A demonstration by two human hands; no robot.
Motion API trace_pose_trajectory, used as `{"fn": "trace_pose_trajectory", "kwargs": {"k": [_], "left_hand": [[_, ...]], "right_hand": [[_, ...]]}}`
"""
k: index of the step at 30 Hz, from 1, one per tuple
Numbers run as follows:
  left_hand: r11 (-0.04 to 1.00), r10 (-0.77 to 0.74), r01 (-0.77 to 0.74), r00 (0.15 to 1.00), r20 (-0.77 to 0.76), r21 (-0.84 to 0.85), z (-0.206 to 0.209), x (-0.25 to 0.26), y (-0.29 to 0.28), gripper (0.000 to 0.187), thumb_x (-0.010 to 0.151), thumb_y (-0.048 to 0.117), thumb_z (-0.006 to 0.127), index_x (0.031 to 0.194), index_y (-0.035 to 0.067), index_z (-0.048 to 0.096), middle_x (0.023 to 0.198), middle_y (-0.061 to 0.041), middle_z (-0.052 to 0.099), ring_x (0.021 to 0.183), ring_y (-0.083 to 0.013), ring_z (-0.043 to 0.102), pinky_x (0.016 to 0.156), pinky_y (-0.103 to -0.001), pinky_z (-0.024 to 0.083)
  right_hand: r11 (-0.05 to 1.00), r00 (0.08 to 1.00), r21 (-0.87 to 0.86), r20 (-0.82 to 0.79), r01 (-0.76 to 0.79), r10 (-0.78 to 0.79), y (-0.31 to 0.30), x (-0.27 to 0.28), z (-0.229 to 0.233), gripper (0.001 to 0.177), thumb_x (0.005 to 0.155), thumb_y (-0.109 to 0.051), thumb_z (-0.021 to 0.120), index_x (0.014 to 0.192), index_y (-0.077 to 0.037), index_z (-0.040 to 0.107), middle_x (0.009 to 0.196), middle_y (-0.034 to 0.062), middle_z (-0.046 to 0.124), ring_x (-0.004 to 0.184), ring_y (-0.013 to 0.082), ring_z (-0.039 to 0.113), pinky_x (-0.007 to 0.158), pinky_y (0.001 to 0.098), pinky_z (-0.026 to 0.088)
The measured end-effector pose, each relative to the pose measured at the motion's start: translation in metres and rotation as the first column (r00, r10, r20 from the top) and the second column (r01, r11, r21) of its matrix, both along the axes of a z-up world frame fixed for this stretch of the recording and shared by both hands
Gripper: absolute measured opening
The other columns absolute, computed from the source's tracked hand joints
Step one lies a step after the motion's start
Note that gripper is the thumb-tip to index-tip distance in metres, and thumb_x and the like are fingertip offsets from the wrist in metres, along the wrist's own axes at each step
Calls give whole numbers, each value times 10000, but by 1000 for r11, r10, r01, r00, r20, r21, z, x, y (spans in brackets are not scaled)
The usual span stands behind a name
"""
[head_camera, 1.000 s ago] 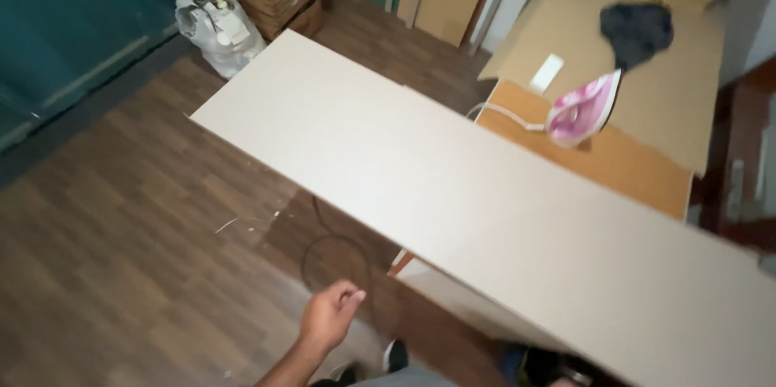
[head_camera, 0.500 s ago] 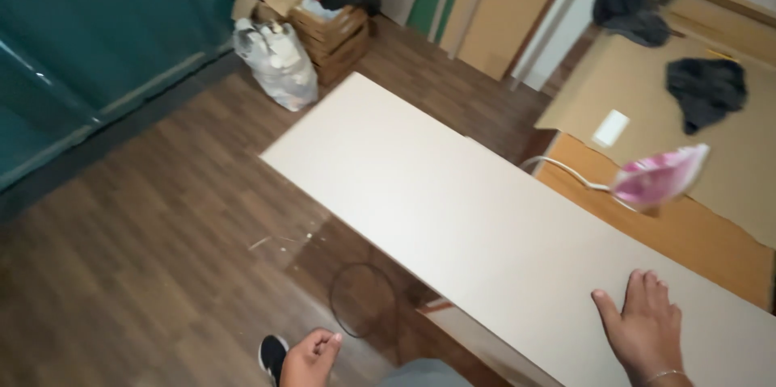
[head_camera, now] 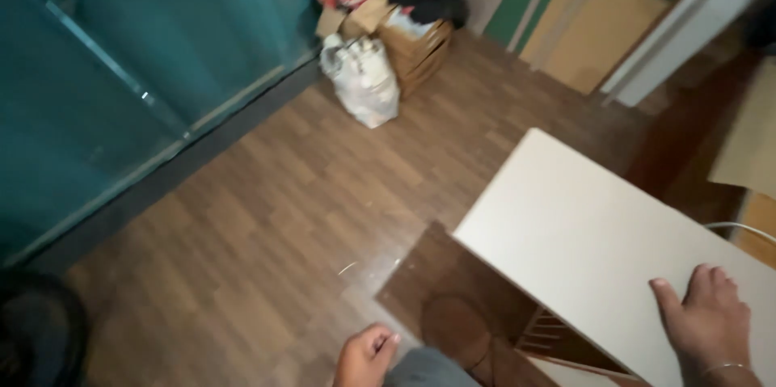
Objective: Applying heat-activated edge banding to a board using an iron and trimming the excess with a utility knife
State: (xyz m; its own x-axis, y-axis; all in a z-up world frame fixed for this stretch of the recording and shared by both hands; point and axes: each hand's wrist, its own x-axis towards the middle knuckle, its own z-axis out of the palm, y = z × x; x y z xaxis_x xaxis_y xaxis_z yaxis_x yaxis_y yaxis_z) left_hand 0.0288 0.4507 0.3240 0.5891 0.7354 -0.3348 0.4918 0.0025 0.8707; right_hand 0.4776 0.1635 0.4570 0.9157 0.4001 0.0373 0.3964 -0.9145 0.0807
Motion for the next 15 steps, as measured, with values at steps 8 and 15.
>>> {"fn": "trace_pose_trajectory", "kwargs": {"k": [8, 15], "left_hand": [[999, -8, 6, 999, -47, -32, 55, 33, 148, 188, 898, 337, 721, 784, 189, 740, 652, 68, 696, 644, -41, 607, 665, -237, 510], [994, -88, 101, 953, -291, 31, 65, 69, 256, 243, 805, 428, 655, 843, 218, 772, 805, 51, 819, 790, -123, 744, 760, -294, 544]], "right_hand": [[938, 999, 346, -40, 12, 2, 97, 17, -33, 525, 1036, -393, 666, 1024, 105, 501, 1142, 270, 504, 1125, 466, 493, 1029, 532, 361], [999, 994, 32, 108, -6, 3, 165, 35, -16, 751, 1010, -582, 501, 1369, 73, 576, 1527, 300, 549, 1417, 435, 478, 1049, 560, 412]]}}
